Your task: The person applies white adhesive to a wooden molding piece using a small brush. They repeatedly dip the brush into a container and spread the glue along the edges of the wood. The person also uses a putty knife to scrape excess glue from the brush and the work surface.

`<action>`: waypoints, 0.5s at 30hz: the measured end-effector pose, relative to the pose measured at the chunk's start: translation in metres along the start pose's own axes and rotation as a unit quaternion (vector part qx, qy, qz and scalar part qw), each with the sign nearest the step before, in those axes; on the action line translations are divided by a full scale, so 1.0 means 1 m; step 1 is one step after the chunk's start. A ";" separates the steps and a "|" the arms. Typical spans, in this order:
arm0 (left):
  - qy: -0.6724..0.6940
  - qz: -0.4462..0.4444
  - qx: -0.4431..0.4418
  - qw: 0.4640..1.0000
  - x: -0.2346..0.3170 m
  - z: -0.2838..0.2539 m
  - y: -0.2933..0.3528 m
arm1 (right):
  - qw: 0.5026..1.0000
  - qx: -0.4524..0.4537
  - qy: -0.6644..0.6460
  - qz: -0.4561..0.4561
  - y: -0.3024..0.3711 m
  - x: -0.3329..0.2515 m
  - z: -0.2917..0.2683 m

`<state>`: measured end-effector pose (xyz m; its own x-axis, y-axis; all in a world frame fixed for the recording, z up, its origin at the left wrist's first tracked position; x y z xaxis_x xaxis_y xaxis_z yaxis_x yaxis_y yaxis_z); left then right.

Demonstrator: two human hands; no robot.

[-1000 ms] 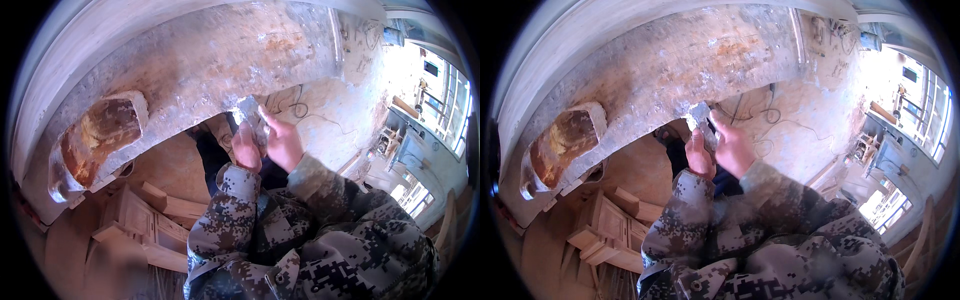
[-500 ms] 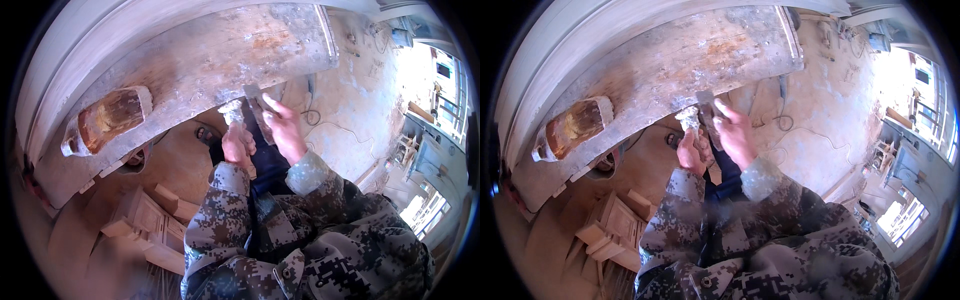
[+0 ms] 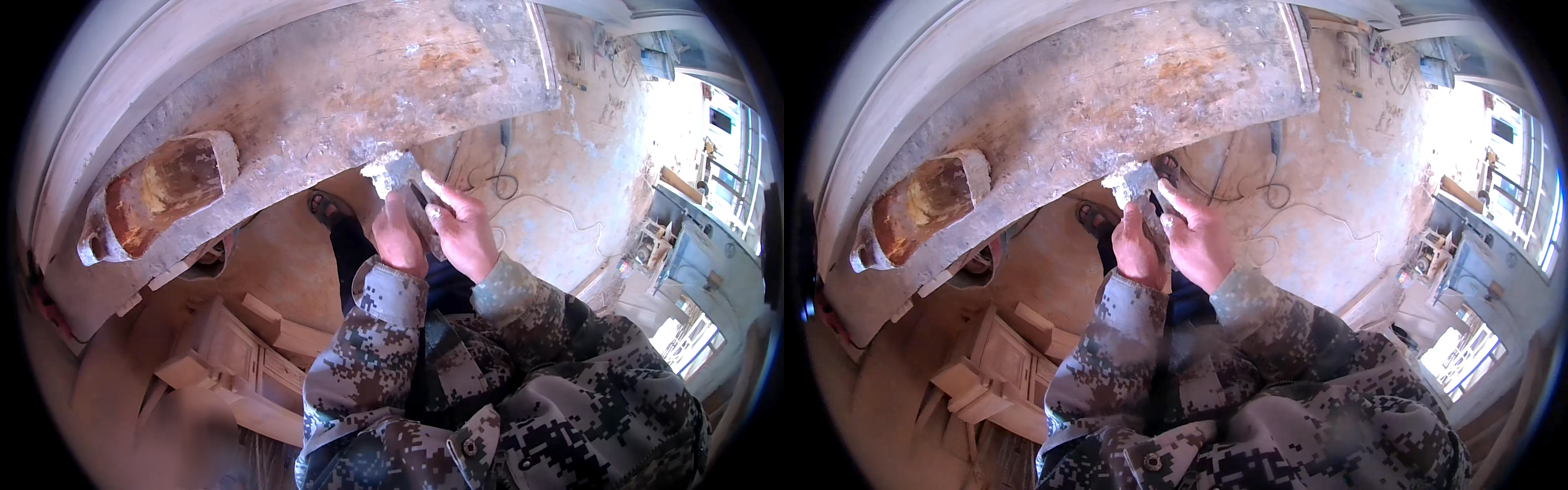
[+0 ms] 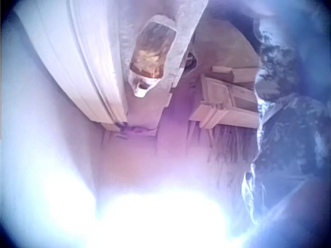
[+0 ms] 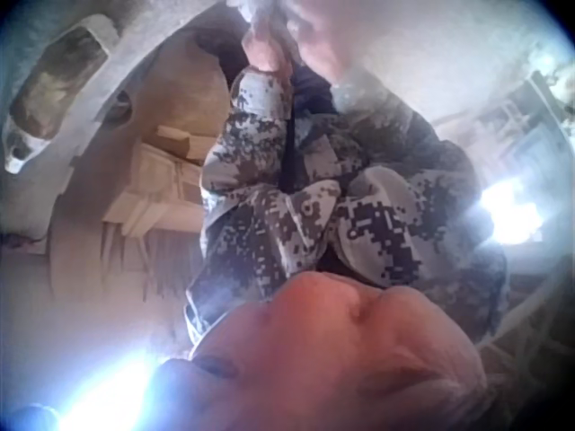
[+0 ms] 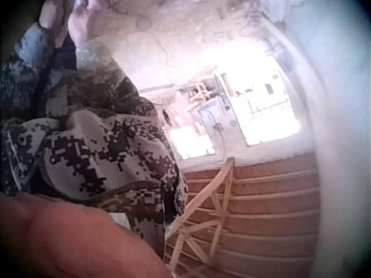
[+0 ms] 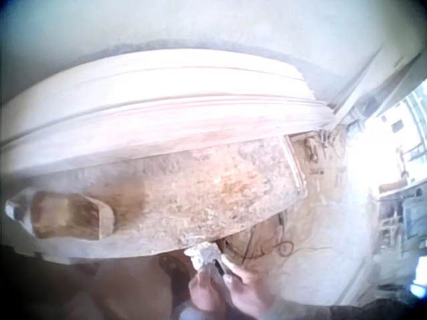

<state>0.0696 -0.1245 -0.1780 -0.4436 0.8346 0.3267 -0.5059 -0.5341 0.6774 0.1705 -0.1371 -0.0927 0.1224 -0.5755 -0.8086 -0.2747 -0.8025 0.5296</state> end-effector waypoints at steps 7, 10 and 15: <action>-0.011 -0.032 0.011 0.999 -0.007 -0.021 -0.007 | 0.998 -0.041 -0.008 0.039 -0.006 0.011 0.009; -0.028 -0.038 0.027 0.999 -0.008 -0.024 -0.006 | 0.999 -0.036 -0.017 0.029 -0.009 0.014 0.013; 0.008 -0.016 0.012 1.000 -0.009 -0.022 -0.006 | 0.998 -0.046 -0.002 0.039 -0.010 0.006 0.012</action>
<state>0.0604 -0.1320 -0.1990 -0.4403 0.8484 0.2939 -0.5027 -0.5041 0.7023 0.1623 -0.1301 -0.1062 0.1000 -0.6364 -0.7649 -0.1943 -0.7664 0.6123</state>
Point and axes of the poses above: each hand's wrist, its own y-axis away from the middle knuckle, its own z-axis out of the palm, x = y × z, the point moved 9 cm from there along -y, towards the middle knuckle, and after that the axes turned 15 degrees about -x, right-handed, at the moved point
